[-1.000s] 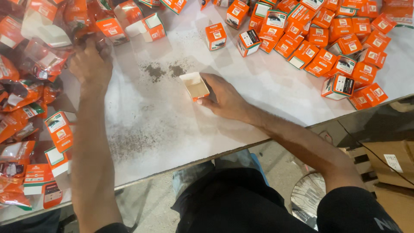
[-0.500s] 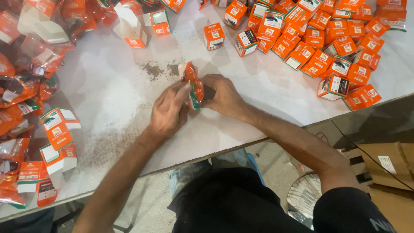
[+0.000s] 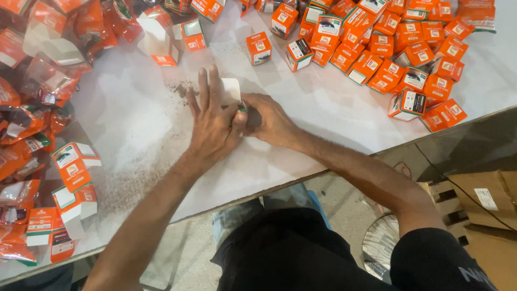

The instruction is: The person packs small orange product boxes at a table. They pick up a folded box, open it, place a plastic-wrapped item inside, close the box, and set it with a growing pile of finished boxes, repeating the cycle continuously.

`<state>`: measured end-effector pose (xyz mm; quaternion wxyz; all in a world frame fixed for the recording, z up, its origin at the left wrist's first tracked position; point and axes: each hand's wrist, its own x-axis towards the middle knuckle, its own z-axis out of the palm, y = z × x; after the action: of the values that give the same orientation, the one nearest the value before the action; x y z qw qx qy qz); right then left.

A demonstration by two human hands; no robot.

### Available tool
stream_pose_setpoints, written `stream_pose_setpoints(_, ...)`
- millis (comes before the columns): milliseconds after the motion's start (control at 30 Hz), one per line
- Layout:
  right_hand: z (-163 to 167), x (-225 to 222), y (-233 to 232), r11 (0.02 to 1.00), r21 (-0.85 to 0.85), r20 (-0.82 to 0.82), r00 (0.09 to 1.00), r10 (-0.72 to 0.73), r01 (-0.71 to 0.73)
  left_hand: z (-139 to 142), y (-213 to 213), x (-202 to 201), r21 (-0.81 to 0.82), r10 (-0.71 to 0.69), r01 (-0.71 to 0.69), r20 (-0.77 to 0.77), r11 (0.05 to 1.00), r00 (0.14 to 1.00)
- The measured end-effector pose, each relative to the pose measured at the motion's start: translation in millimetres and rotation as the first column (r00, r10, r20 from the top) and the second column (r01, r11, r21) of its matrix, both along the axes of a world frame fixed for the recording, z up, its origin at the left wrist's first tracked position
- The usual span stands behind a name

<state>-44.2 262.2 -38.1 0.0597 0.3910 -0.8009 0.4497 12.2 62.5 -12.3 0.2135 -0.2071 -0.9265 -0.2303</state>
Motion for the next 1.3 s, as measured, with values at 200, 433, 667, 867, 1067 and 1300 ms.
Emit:
stream_pose_setpoints(200,-2,1,-1,0.997,0.071,0.018,1.000,-0.020,0.018,2,-4,7,0.287,-0.036,0.029,0.019,0.957,0.999)
stream_pose_setpoints(433,6,13,-2,0.993,0.119,0.015,1.000,-0.005,0.003,-16,2,-6,0.702,-0.123,-0.296,0.479,0.648,0.869)
stream_pose_setpoints(667,13,18,2,1.000,0.015,0.203,0.979,0.015,-0.018,-25,9,-15,0.712,-0.015,-0.241,0.334,0.659,0.943)
stream_pose_setpoints(867,13,24,-4,0.945,0.315,-0.454,0.888,0.068,0.089,-23,-3,-6,0.634,-0.063,-0.200,0.367,0.747,0.928)
stream_pose_setpoints(1067,20,26,-6,0.936,0.340,-0.451,0.889,0.075,0.093,-6,-27,-9,0.910,-0.614,-0.355,0.407,0.213,0.676)
stream_pose_setpoints(1300,22,27,-6,0.987,0.142,-0.327,0.945,-0.026,0.076,3,-7,-11,0.729,-0.226,-0.115,0.352,0.675,0.908)
